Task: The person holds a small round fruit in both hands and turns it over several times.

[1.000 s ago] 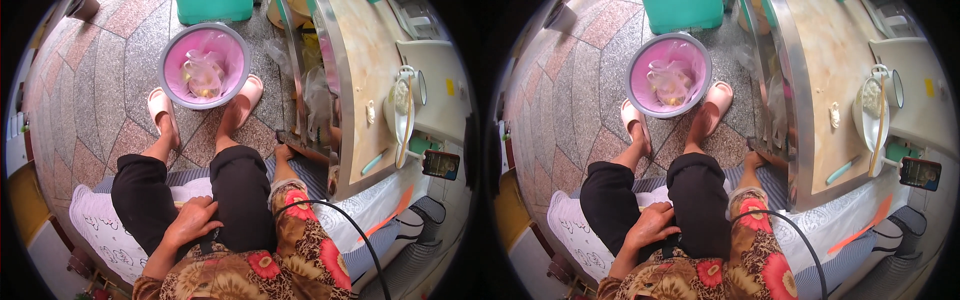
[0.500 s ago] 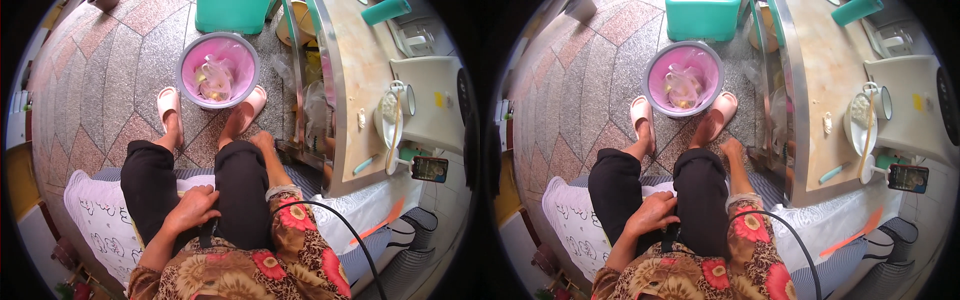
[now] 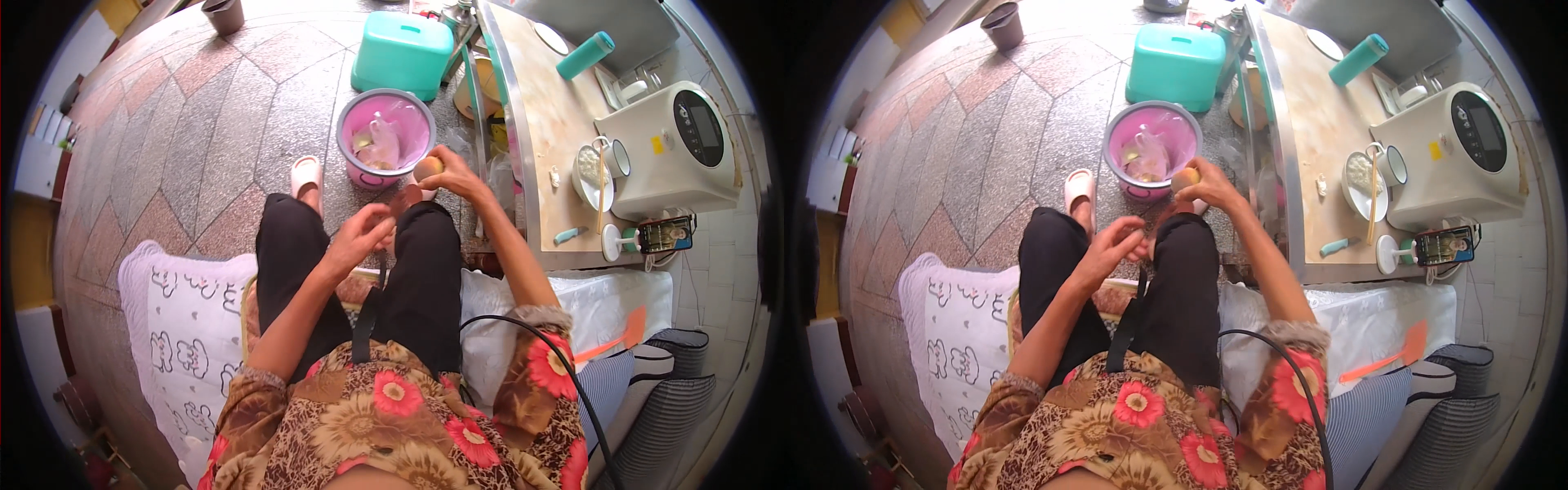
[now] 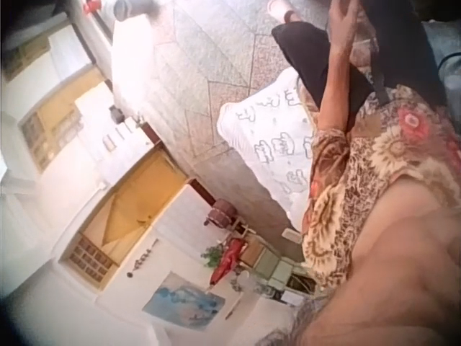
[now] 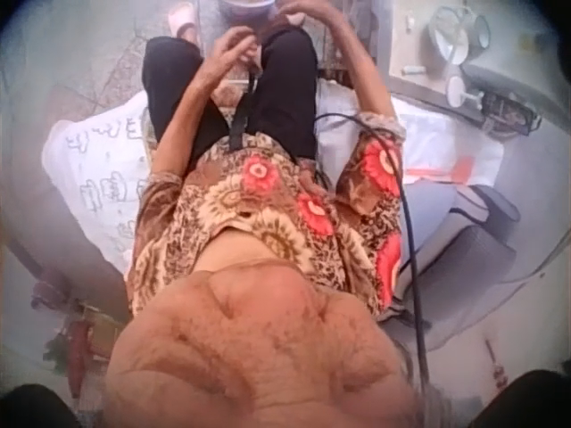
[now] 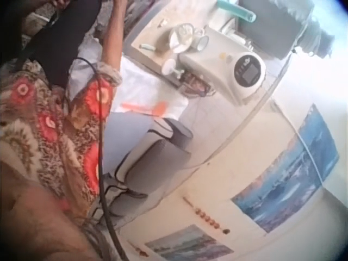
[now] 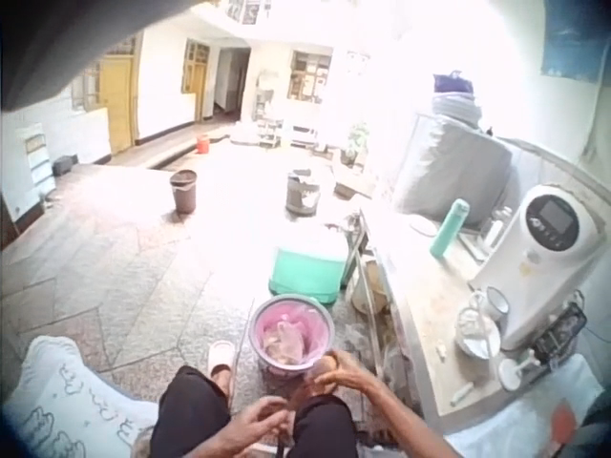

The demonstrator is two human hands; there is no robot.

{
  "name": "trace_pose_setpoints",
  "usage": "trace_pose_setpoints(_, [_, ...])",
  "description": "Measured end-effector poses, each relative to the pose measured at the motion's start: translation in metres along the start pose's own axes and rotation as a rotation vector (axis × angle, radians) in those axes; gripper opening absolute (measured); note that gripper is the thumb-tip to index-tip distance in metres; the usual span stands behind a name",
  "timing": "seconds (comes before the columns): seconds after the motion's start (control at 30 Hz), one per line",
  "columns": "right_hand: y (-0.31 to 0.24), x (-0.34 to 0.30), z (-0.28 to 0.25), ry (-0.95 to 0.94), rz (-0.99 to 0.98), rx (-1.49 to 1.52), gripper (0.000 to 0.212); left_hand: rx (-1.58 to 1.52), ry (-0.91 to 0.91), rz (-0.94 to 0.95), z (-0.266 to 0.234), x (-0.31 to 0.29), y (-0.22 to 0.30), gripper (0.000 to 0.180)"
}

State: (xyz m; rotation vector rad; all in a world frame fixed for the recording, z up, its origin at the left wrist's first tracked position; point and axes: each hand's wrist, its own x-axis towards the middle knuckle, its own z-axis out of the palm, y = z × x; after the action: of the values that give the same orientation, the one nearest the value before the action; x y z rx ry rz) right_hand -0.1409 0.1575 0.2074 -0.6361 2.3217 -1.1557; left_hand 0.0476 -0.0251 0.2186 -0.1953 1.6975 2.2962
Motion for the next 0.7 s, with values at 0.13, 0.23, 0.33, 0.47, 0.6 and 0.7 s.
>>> trace_pose_setpoints(0.13, [-0.091, -0.072, 0.011, 0.018, -0.248, 0.164, 0.056, -0.365, -0.042, 0.043, 0.015, -0.003, 0.006, 0.056])
trace_pose_setpoints(0.23, [-0.11, -0.107, 0.034, 0.139, -0.464, -0.13, 0.063, -0.541, -0.147, 0.215, 0.028, -0.006, 0.012, 0.055])
trace_pose_setpoints(0.33, [-0.11, -0.119, 0.048, 0.027, -0.339, 0.257, 0.06, -0.552, -0.064, 0.294, 0.03, -0.012, 0.004, 0.048])
trace_pose_setpoints(0.47, [-0.087, -0.116, 0.056, -0.028, -0.288, 0.288, 0.059, -0.371, 0.036, 0.322, 0.025, -0.018, 0.001, 0.045])
trace_pose_setpoints(0.6, [-0.089, -0.12, 0.064, 0.012, -0.308, 0.358, 0.056, -0.062, 0.091, 0.43, 0.027, -0.02, 0.004, 0.044])
trace_pose_setpoints(0.7, [-0.084, -0.117, 0.062, 0.038, -0.315, 0.382, 0.053, -0.033, 0.097, 0.469, 0.033, -0.019, 0.005, 0.043])
